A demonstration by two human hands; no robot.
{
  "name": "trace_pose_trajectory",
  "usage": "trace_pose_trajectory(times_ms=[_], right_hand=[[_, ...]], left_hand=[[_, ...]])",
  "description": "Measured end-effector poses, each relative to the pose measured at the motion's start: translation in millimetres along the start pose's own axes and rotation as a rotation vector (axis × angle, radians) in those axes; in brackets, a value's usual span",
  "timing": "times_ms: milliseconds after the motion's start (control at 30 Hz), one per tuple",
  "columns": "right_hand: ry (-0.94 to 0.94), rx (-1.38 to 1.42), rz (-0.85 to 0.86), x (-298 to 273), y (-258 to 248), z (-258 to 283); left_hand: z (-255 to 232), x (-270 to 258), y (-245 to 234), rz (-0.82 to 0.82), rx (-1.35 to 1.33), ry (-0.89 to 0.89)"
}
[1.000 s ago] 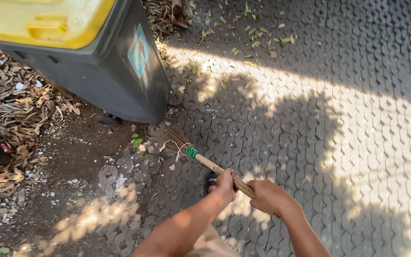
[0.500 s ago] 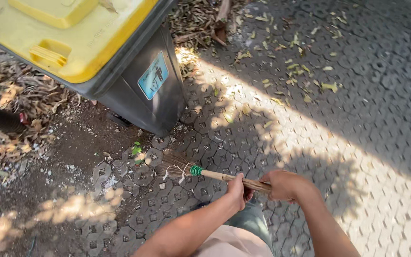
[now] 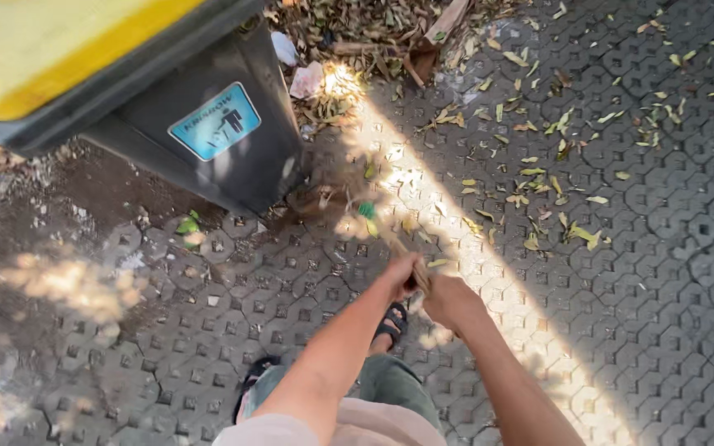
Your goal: The person sweeps dirt and leaves from a stone-paved ground using a broom.
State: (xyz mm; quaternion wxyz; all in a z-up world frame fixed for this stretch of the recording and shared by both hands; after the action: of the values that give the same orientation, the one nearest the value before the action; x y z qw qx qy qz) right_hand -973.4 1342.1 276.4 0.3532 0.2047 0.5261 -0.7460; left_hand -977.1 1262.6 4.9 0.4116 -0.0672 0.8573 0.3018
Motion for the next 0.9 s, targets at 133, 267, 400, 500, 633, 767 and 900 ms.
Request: trace_pose_trajectory(times_ms=[133, 267, 400, 500, 633, 767, 900], right_hand=[[-0.07, 0.092, -0.101, 2, -27, -27], [-0.014, 0.256, -0.027, -14, -38, -57], [0.164, 0.421, 0.166, -33, -103, -107], [0.158, 0.209, 0.335, -46, -155, -117], [0.215, 0.087, 0.411, -42, -159, -112], [0.251, 0.024, 0.292, -30, -136, -103], [0.113, 0.068, 0.122, -2, -117, -85]], left_hand=[[-34, -3, 38, -0.219, 0.183, 0.117], [-57, -44, 78, -0.261, 0.246, 0.198], [-43, -71, 147, -0.247, 0.051, 0.134], [-12, -90, 191, -0.279, -0.136, 0.052], [30, -70, 207, -0.221, -0.362, -0.204], [43, -4, 174, -0.03, -0.239, -0.155], [6, 45, 140, -0.103, -0.078, -0.076]])
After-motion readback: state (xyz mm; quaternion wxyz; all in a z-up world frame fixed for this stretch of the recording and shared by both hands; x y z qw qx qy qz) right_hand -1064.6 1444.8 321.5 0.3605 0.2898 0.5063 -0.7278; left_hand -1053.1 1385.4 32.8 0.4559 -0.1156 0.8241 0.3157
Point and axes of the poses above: each hand's wrist, its own x-axis towards the middle knuckle, its own y-axis out of the palm, z = x × y, the point moved 3 cm from there along x, towards the middle knuckle, and after that the axes turned 10 degrees about x, right-handed, at the moved point
